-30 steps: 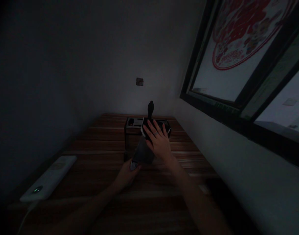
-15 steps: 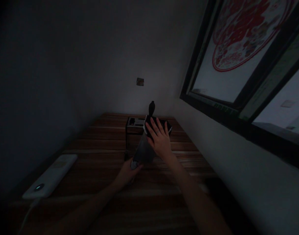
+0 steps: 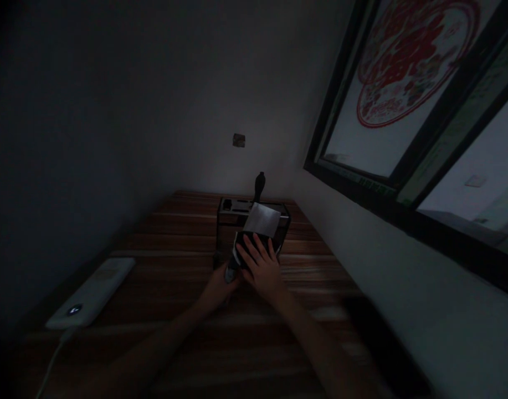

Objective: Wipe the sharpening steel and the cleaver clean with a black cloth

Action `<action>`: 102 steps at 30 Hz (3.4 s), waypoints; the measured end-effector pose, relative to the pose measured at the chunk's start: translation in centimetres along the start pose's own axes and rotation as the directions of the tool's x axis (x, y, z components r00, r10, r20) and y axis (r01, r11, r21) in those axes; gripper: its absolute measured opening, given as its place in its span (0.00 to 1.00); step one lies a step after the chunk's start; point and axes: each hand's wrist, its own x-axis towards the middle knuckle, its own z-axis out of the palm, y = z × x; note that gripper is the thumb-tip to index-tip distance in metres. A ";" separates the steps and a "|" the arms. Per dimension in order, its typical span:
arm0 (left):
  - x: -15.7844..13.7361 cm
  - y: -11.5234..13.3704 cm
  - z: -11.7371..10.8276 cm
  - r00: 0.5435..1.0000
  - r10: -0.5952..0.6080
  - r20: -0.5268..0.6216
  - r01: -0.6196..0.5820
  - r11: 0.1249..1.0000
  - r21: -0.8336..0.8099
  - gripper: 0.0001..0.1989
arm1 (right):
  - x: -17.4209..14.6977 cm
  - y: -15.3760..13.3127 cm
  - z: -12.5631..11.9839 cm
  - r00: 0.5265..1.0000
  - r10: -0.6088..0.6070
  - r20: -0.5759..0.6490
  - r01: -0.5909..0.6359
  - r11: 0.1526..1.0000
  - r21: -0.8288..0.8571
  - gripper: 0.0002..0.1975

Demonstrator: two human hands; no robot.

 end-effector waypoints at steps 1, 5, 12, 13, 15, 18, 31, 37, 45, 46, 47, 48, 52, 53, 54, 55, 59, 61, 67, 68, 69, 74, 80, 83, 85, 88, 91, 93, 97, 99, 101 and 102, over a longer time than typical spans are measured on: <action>0.0 -0.2 0.0 1.000 0.014 -0.002 -0.014 1.000 -0.008 0.18 | -0.3 -0.3 0.0 1.000 -0.007 0.008 0.007 1.000 0.003 0.27; 0.2 -1.3 0.1 0.998 0.050 0.023 -0.048 0.996 -0.080 0.22 | -1.4 -1.6 0.4 0.998 -0.044 0.047 0.044 0.999 0.017 0.28; 0.1 -1.5 0.1 0.994 0.086 0.061 -0.074 0.982 -0.174 0.21 | -2.6 -2.7 1.4 0.993 -0.101 0.062 0.097 0.994 0.058 0.29; 0.1 -1.4 0.0 0.994 0.092 0.060 -0.081 0.981 -0.174 0.21 | -2.6 -2.7 1.5 0.993 -0.102 0.063 0.098 0.993 0.062 0.28; 0.1 -1.2 0.0 0.994 0.096 0.055 -0.085 0.982 -0.171 0.22 | -2.6 -2.6 1.5 0.993 -0.098 0.066 0.094 0.994 0.064 0.28; 0.1 -1.3 0.0 0.996 0.081 0.040 -0.074 0.985 -0.155 0.21 | -2.5 -2.5 1.3 0.993 -0.099 0.066 0.096 0.994 0.058 0.28; -0.1 -0.2 0.0 0.999 0.030 0.019 -0.029 0.999 -0.044 0.21 | -0.2 -1.0 0.5 1.000 0.008 0.018 -0.008 1.000 -0.003 0.26; 0.2 -0.7 0.2 0.999 0.051 -0.005 -0.051 0.999 0.005 0.19 | 1.9 0.8 -0.1 0.995 0.094 -0.036 -0.095 0.995 -0.009 0.25; 0.0 -0.3 0.1 1.000 0.013 0.007 -0.013 0.999 0.041 0.17 | 4.9 3.3 -1.7 0.975 0.185 -0.124 -0.187 0.982 -0.008 0.26; 0.0 -0.2 0.1 1.000 0.009 0.005 -0.010 0.999 0.049 0.17 | 5.2 3.6 -1.8 0.971 0.199 -0.135 -0.202 0.979 -0.008 0.25; 0.0 -0.2 0.0 1.000 0.005 0.003 -0.006 0.999 0.053 0.17 | 5.5 3.7 -1.9 0.967 0.209 -0.146 -0.212 0.977 -0.007 0.25; 0.0 -0.2 0.0 1.000 0.002 0.003 -0.002 0.999 0.053 0.17 | 5.8 3.9 -2.0 0.964 0.216 -0.154 -0.220 0.976 -0.005 0.25; 0.0 -0.3 0.0 1.000 0.002 0.004 -0.002 0.998 0.055 0.18 | 6.3 4.1 -2.1 0.960 0.220 -0.170 -0.221 0.975 0.014 0.25; 0.0 -0.3 0.0 1.000 -0.003 0.008 0.003 0.998 0.059 0.17 | 6.2 4.1 -2.1 0.960 0.219 -0.175 -0.218 0.976 0.021 0.25; 0.0 -0.3 -0.1 1.000 -0.009 0.009 0.008 0.998 0.063 0.17 | 6.2 4.0 -2.1 0.960 0.216 -0.178 -0.214 0.976 0.027 0.25; 0.0 -0.2 -0.1 1.000 -0.014 0.010 0.014 0.998 0.066 0.17 | 6.1 3.9 -2.1 0.960 0.213 -0.181 -0.211 0.977 0.031 0.25; -0.1 0.1 -0.1 1.000 -0.006 0.009 0.006 0.998 0.058 0.16 | 5.8 3.6 -1.9 0.960 0.212 -0.183 -0.210 0.977 0.032 0.26; -0.1 0.1 -0.1 1.000 -0.017 0.009 0.016 0.999 0.051 0.17 | 5.6 3.4 -1.8 0.961 0.213 -0.176 -0.212 0.977 0.025 0.26; -0.1 -0.2 0.0 1.000 0.015 -0.002 -0.015 0.998 0.068 0.17 | 4.7 2.6 -1.3 0.969 0.207 -0.133 -0.211 0.977 -0.019 0.26; 0.0 -0.2 0.0 1.000 0.025 -0.009 -0.025 0.997 0.072 0.16 | 4.4 2.3 -1.2 0.972 0.200 -0.124 -0.204 0.979 -0.022 0.26; 0.0 -0.2 -0.1 0.999 0.030 -0.014 -0.029 0.997 0.077 0.15 | 4.1 2.0 -1.1 0.975 0.191 -0.113 -0.194 0.981 -0.022 0.26; -0.2 0.1 -0.1 1.000 -0.019 -0.016 0.021 0.994 0.111 0.10 | 2.2 0.3 -0.3 0.989 0.140 -0.049 -0.141 0.990 -0.014 0.27; -0.3 -0.2 -0.1 0.999 -0.042 0.019 0.042 0.999 0.009 0.10 | -0.5 -1.9 0.4 0.999 0.029 0.034 -0.029 1.000 0.000 0.28; -0.2 -0.1 -0.2 1.000 0.009 0.029 -0.007 0.998 -0.070 0.15 | -1.5 -2.6 0.6 0.996 -0.064 0.055 0.062 0.998 0.033 0.28; -0.2 0.1 -0.2 0.999 0.034 0.027 -0.031 0.995 -0.090 0.17 | -1.9 -2.9 0.7 0.992 -0.103 0.067 0.099 0.994 0.055 0.28; -0.4 0.1 -0.3 0.999 -0.016 0.030 0.018 0.998 -0.052 0.12 | -2.1 -3.0 0.8 0.991 -0.110 0.072 0.105 0.992 0.070 0.28; -0.5 -0.1 -0.3 0.994 -0.087 0.065 0.088 0.996 -0.001 0.09 | -2.2 -3.1 0.9 0.993 -0.099 0.067 0.094 0.993 0.074 0.28; -0.5 -0.3 -0.3 0.997 -0.046 0.061 0.045 0.999 0.017 0.10 | -2.3 -3.1 1.0 0.993 -0.096 0.075 0.091 0.993 0.077 0.28; -0.3 -0.6 -0.3 0.997 0.068 0.021 -0.068 0.998 0.005 0.14 | -2.3 -3.1 1.1 0.993 -0.097 0.074 0.091 0.993 0.080 0.28; -0.2 -0.7 -0.3 0.999 0.045 0.013 -0.045 0.999 -0.008 0.15 | -2.3 -3.1 1.1 0.993 -0.095 0.069 0.090 0.993 0.076 0.28; -0.2 -0.7 -0.3 1.000 0.011 0.016 -0.010 1.000 -0.015 0.14 | -2.2 -3.0 1.1 0.993 -0.097 0.067 0.092 0.993 0.067 0.28; -0.2 -0.7 -0.3 1.000 -0.006 0.017 0.006 1.000 -0.015 0.13 | -2.2 -3.0 1.1 0.993 -0.096 0.066 0.092 0.994 0.061 0.28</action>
